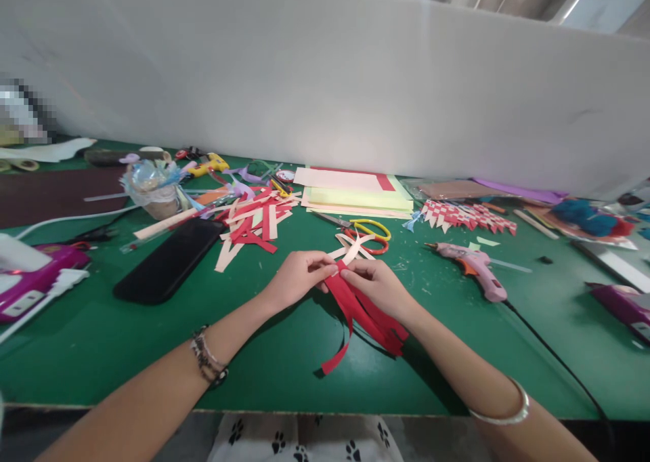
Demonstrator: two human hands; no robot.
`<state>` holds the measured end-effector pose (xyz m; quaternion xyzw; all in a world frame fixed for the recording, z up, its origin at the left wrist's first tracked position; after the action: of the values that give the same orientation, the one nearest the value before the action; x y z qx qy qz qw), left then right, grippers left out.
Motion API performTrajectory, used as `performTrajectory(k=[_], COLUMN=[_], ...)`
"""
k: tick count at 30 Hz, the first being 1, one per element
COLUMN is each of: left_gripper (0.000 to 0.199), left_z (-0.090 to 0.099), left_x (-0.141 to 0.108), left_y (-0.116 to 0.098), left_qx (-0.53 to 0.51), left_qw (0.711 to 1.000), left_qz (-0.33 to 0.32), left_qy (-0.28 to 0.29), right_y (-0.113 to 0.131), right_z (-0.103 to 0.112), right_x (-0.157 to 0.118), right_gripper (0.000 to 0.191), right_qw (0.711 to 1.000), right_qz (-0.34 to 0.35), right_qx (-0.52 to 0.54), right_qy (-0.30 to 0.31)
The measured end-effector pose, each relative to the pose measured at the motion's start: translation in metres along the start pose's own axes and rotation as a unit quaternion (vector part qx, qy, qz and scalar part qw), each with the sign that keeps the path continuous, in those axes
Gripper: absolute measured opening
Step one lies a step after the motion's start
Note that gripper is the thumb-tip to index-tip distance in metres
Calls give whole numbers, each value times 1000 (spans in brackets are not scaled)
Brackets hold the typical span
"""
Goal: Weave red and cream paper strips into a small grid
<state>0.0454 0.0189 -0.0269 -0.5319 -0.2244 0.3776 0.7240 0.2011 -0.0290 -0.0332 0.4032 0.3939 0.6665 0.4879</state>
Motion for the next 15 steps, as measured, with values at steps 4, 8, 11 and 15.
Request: performTrajectory(k=[4,8,11,15], left_gripper=[23,22,22,22], left_z=[0,0,-1,-1], left_x=[-2,-2,-2,-2], left_y=[-3,-5,-6,-6], left_qx=[17,2,-19,-28], left_qw=[1000,1000,999,999], left_qz=[-12,-4,4,0], left_qy=[-8,-25,-28,-27], right_y=[2,3,3,4], right_z=[0,1,1,1], right_x=[0,0,-1,-1], right_gripper=[27,28,30,30], right_qw=[1000,1000,1000,1000], right_qz=[5,-6,-12,-16], right_qx=[-2,-4,2,4], right_qy=[1,1,-3,1])
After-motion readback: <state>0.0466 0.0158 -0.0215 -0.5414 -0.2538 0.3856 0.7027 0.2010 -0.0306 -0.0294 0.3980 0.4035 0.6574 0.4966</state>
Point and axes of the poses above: each hand's wrist, its own x-axis towards the middle knuckle, its own z-axis out of the back of the hand, y = z × x, the point moved 2 cm from there along x, towards the middle knuckle, and after that the axes turned 6 degrees about z, right-handed, at the moved point
